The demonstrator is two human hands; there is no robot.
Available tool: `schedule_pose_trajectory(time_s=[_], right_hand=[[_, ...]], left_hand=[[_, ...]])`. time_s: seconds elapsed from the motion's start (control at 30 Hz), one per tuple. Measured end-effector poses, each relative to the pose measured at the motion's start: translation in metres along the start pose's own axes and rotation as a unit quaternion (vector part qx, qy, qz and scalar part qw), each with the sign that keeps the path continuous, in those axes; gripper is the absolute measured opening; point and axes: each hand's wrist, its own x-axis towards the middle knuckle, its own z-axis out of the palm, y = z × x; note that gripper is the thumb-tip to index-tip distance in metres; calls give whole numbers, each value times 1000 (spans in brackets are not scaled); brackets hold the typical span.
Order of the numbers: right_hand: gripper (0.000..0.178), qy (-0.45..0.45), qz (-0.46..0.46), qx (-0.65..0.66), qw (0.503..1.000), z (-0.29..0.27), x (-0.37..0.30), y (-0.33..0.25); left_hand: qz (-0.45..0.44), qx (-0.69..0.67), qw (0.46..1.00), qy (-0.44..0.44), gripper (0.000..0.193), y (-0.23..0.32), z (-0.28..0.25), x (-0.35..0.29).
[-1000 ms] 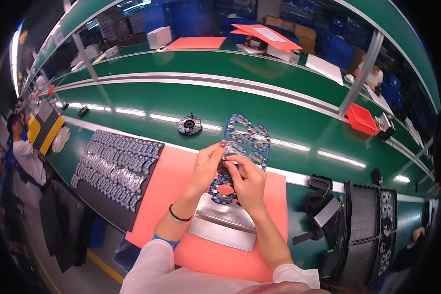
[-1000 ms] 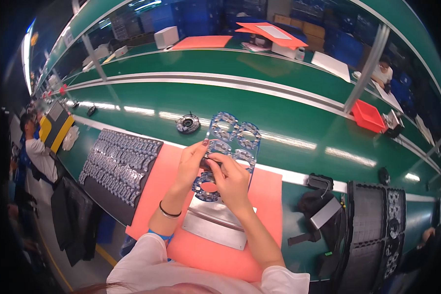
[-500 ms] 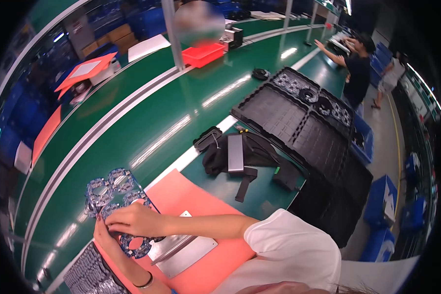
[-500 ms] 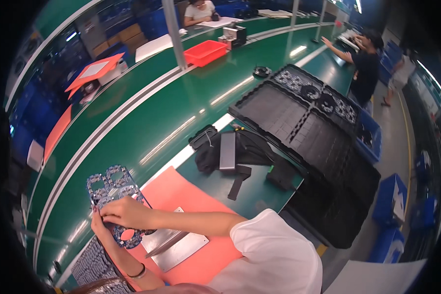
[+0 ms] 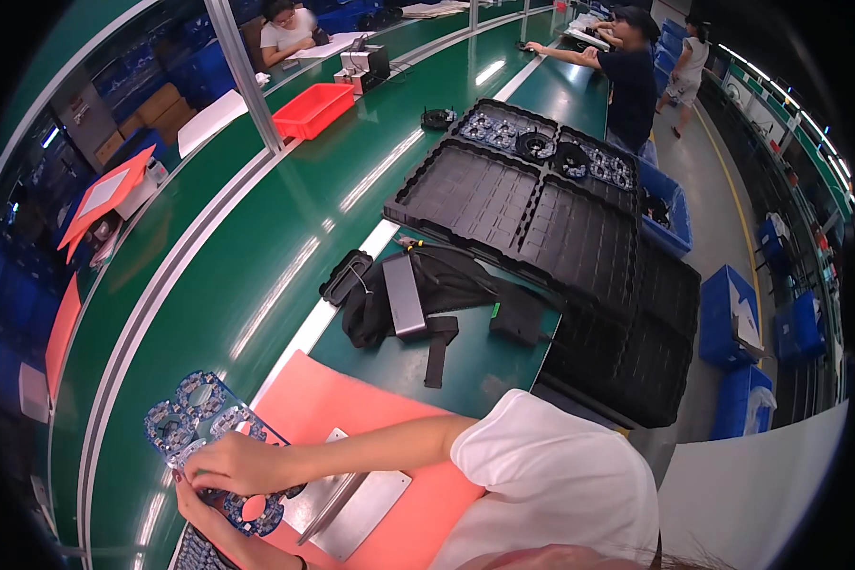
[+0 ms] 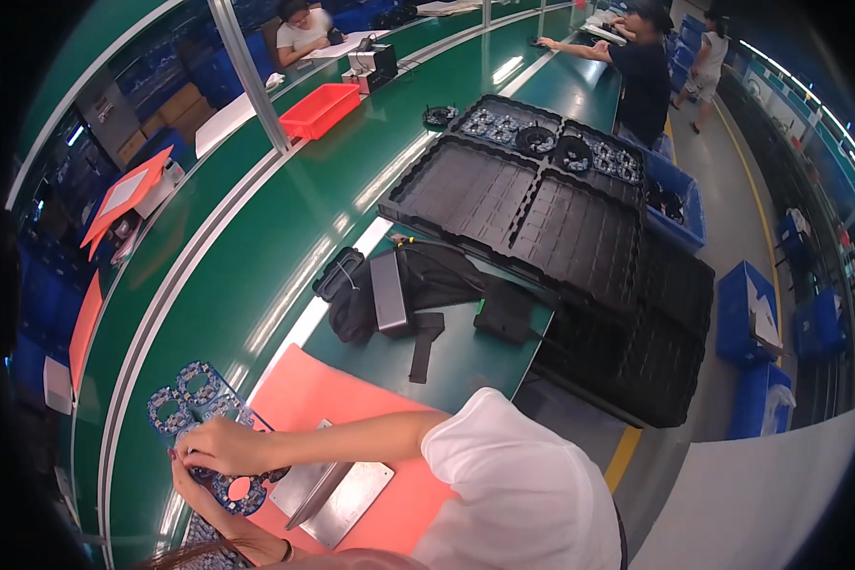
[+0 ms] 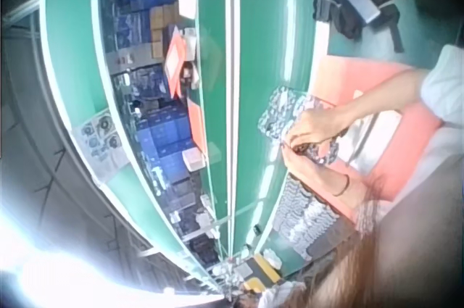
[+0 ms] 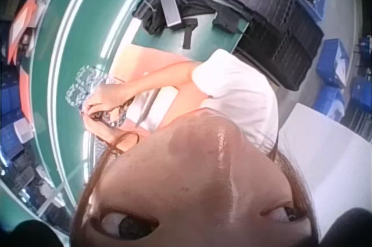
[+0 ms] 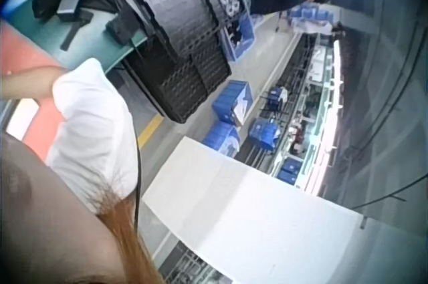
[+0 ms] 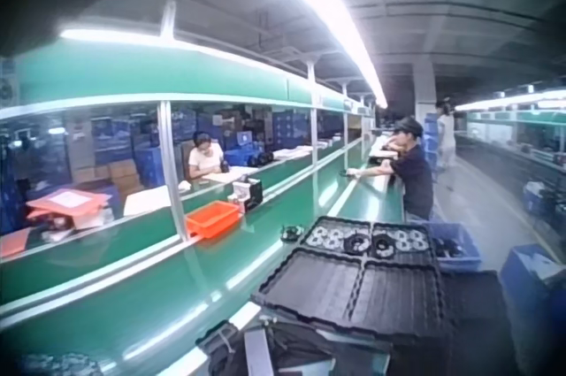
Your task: The person takes a circuit board panel from a tray and snaps individual circuit boards off the frame by hand.
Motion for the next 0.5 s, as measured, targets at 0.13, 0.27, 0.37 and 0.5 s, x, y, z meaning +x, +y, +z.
schedule_pose_trajectory(time_s=[0.13, 0.27, 0.37, 0.5], right_hand=[[18, 87, 114, 185, 972, -9, 12, 12], [15, 178, 308, 443, 823, -48, 26, 29], [23, 250, 333, 511, 752, -75, 27, 61], [12, 275, 384, 491, 732, -95, 36, 50]], left_hand=[[13, -20, 999, 30, 46, -13, -6, 9], [70, -79, 993, 52, 41, -41, -36, 27], [79, -110, 990, 42, 45, -46, -30, 29], [77, -231, 970, -17, 37, -26, -12, 28]])
